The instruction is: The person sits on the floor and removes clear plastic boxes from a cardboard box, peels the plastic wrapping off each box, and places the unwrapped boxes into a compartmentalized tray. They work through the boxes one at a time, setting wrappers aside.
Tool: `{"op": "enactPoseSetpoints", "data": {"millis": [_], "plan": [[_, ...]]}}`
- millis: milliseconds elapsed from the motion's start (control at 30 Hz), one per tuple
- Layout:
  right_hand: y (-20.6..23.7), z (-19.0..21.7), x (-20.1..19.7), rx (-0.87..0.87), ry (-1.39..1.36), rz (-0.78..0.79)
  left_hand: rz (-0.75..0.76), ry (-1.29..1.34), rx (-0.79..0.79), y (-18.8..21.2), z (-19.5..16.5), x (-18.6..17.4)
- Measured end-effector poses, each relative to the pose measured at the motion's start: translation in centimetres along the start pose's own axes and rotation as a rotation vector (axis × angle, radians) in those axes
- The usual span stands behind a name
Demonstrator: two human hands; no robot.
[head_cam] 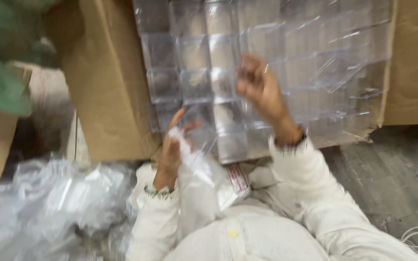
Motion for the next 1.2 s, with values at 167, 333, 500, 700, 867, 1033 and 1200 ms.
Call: {"op": "enactPoseSetpoints", "data": {"millis": [167,333,500,700,867,1033,1200], "plan": [[10.2,0.6,6.7,-0.011,0.213,0.091,0.053,-0.151,0.044,0.3,-0.9,4.1],[11.5,2.8,7.7,0.052,0.179,0.128,0.110,-0.255,0.045,1.8,-2.2,7.7],[12.8,2.8,7.8,0.064,0.155,0.136,0.081,-0.471,0.060,2.9,-3.3,8.5],[13.7,2.6,7.2,0.051,0.091,0.166,0.123,-0.449,0.014,4.1,-2.7,9.1],[15.4,2.3,9.2,-0.035,0.043,0.058,0.091,-0.533,0.051,5.5,-2.2,8.3],[18.0,2.6,9.8,-0.111,0.524,0.498,0.078,-0.113,-0.415,9.3,-1.2,6.1],[18.7,1.2,8.5,-0.184,0.556,0.522,-0.026,-0.067,-0.535,11.0,0.3,5.8]]}}
Point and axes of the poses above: each hand's wrist, its own y-axis away from the middle knuckle, its own x-axis out of the palm, z = x × y, the point moved 4 cm from there along -y, towards the middle knuckle, and after that the axes turned 4 degrees about y, right-handed, at the moved point
